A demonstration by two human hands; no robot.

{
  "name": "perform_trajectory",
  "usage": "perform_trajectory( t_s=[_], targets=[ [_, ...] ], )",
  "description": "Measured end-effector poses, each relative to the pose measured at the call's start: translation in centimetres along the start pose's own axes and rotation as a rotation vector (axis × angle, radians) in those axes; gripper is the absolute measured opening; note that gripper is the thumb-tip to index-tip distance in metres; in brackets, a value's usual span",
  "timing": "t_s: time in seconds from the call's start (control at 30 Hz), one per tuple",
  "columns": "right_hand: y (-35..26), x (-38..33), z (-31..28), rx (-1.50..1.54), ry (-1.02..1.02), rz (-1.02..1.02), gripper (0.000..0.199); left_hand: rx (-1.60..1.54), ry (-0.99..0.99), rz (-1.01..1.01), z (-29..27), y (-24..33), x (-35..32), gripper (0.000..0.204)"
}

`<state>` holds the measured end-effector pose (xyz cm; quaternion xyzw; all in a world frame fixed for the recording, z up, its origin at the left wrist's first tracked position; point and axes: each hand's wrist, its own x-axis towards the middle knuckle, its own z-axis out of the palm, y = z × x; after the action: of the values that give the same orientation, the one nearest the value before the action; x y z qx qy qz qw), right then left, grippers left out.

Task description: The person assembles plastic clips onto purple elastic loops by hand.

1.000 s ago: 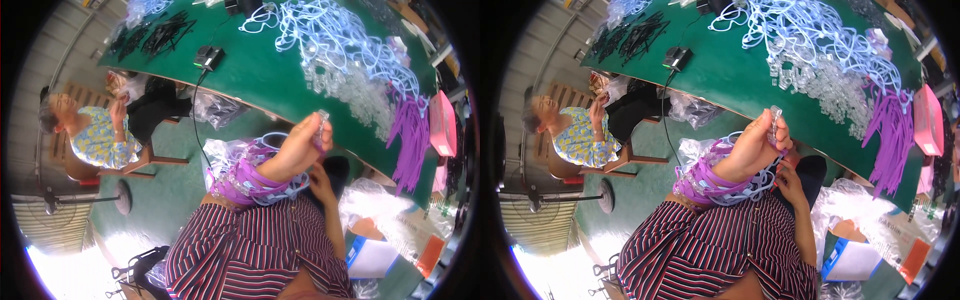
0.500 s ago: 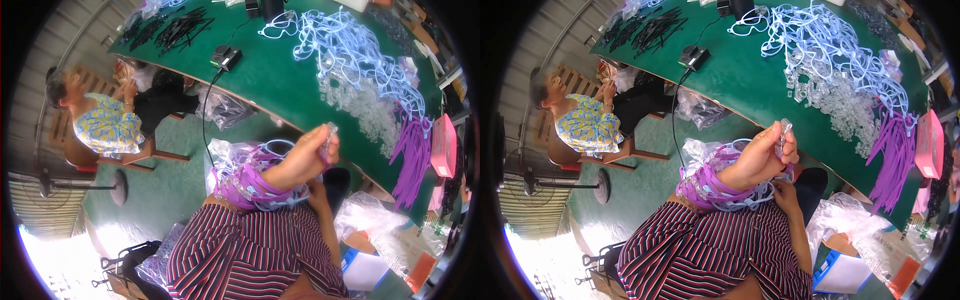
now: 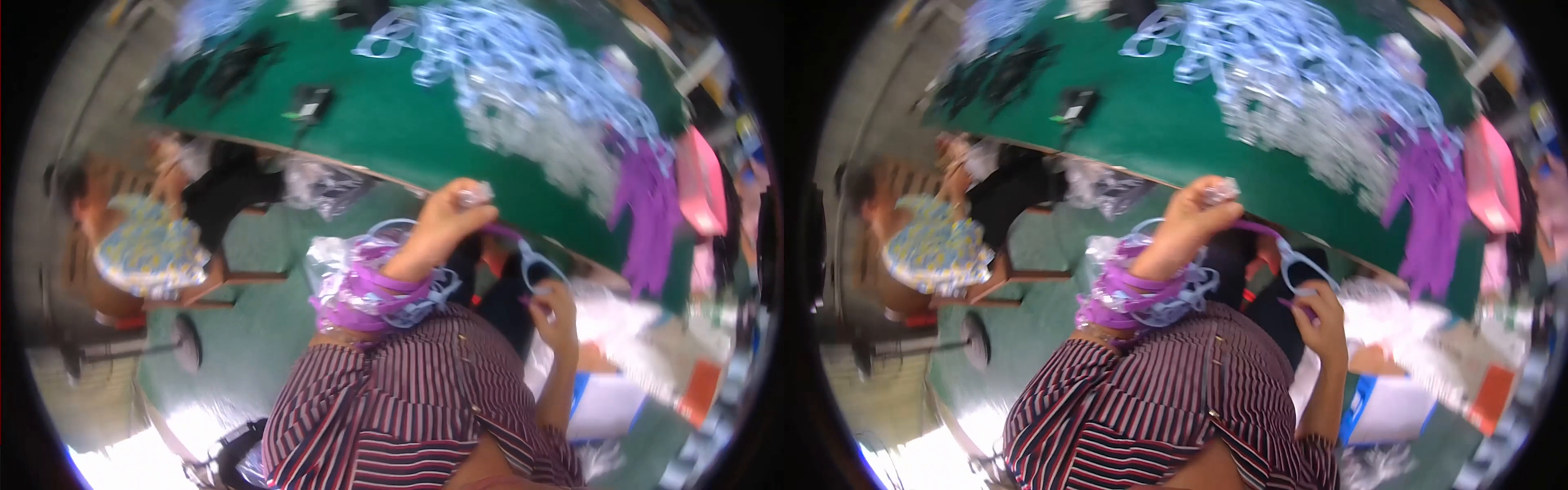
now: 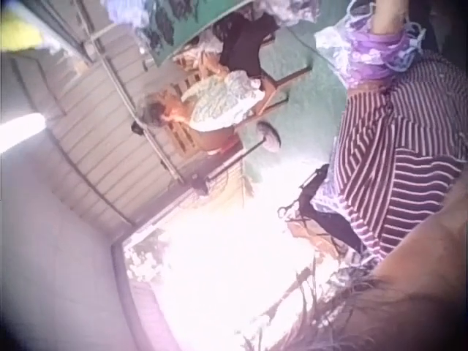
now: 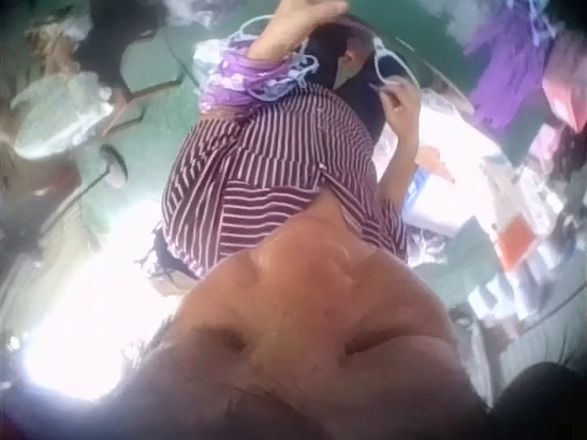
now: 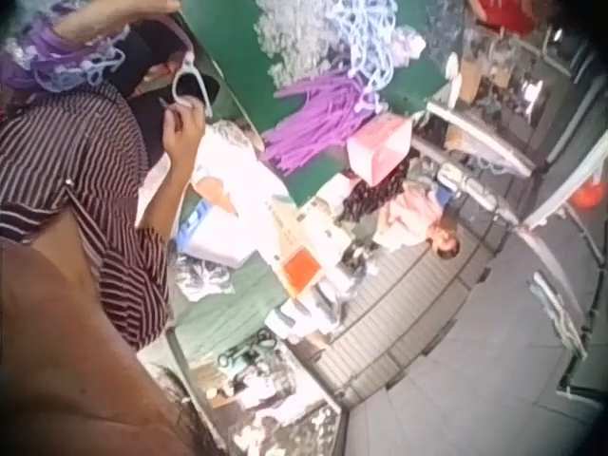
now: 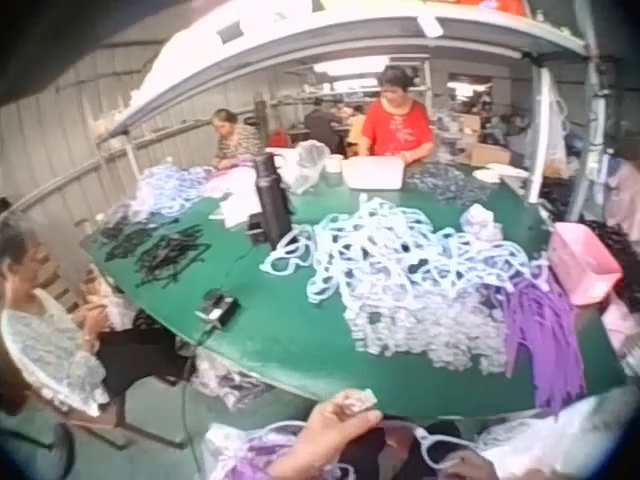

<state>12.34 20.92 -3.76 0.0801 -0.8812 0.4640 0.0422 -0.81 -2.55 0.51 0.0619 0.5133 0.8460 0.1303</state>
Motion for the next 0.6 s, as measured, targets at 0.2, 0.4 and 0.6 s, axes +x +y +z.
perform_trajectory(
  t_s=[0.2, 0.4, 0.6],
  targets=[
    [-4.3, 3.2, -2.4, -0.067, -0.109, -0.019, 0.01, 0.152, -0.293, -0.139, 1.6, 0.5, -0.9, 0.015],
    [-4.8, 3.6, -3.0, -0.043, -0.128, -0.164, 0.011, 0.824, -0.555, 0.281, 3.1, -1.3, -0.1, 0.036],
    [-5.2, 3.1, -3.2, -0.164, -0.255, -0.188, 0.012, 0.904, -0.469, 0.388, 4.2, -1.8, -0.5, 0.037]
  ],
)
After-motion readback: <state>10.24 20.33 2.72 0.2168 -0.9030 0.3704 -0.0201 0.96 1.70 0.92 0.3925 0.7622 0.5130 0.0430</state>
